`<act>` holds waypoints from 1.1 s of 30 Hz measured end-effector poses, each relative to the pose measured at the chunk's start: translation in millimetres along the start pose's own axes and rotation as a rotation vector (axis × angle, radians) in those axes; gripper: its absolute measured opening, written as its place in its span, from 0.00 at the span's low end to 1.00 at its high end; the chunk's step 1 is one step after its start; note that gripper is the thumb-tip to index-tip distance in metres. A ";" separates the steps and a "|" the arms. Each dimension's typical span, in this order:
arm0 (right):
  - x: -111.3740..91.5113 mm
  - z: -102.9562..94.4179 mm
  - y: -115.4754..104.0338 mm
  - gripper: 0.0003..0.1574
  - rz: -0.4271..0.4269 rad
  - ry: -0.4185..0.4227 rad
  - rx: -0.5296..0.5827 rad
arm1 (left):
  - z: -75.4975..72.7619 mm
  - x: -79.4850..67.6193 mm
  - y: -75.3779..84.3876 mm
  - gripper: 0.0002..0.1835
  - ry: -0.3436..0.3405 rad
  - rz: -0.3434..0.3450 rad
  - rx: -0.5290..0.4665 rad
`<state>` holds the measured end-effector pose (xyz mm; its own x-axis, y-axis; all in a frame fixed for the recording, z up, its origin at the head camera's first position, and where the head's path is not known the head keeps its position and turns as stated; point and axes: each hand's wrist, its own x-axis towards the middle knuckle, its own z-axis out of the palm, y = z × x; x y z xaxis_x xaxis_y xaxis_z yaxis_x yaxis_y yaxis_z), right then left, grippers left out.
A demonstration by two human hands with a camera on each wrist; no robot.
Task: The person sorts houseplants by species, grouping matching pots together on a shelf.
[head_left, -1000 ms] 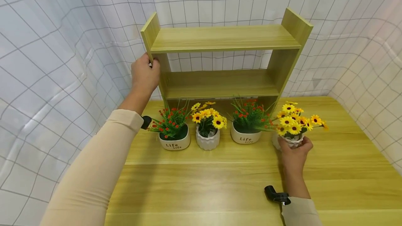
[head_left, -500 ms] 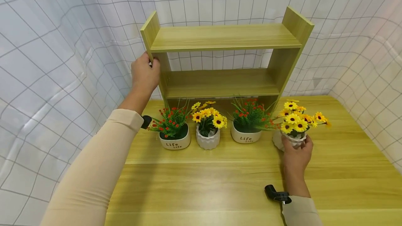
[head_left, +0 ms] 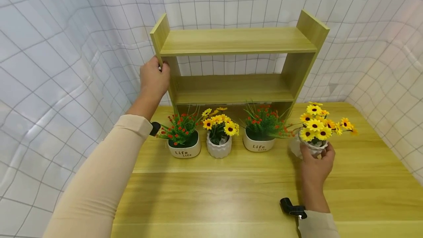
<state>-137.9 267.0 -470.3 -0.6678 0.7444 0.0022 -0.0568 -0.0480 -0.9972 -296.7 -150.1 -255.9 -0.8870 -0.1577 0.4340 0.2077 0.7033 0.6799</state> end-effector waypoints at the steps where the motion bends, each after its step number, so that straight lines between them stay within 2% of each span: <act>1: -0.8 -0.5 -1.5 0.49 -0.007 0.002 0.002 | 0.1 -0.3 -0.2 0.19 0.000 0.002 0.003; 8: -6.7 -4.1 -11.2 0.49 -0.080 -0.003 0.018 | 0.4 -0.4 -1.2 0.19 -0.013 -0.007 0.008; 18: -16.3 -7.8 -33.0 0.45 -0.141 0.004 0.078 | 0.8 1.2 -1.6 0.19 -0.003 -0.013 0.004; 24: -21.3 -6.1 -47.5 0.45 -0.205 -0.031 0.105 | 0.3 1.2 -1.1 0.19 0.005 -0.012 0.010; 33: -25.0 -1.6 -73.7 0.46 -0.233 -0.097 0.164 | 0.1 -0.4 0.1 0.19 0.012 0.000 0.026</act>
<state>-115.8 253.0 -396.9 -0.6897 0.6815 0.2445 -0.3305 0.0041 -0.9438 -296.3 -149.9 -256.1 -0.8822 -0.1660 0.4408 0.1963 0.7210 0.6645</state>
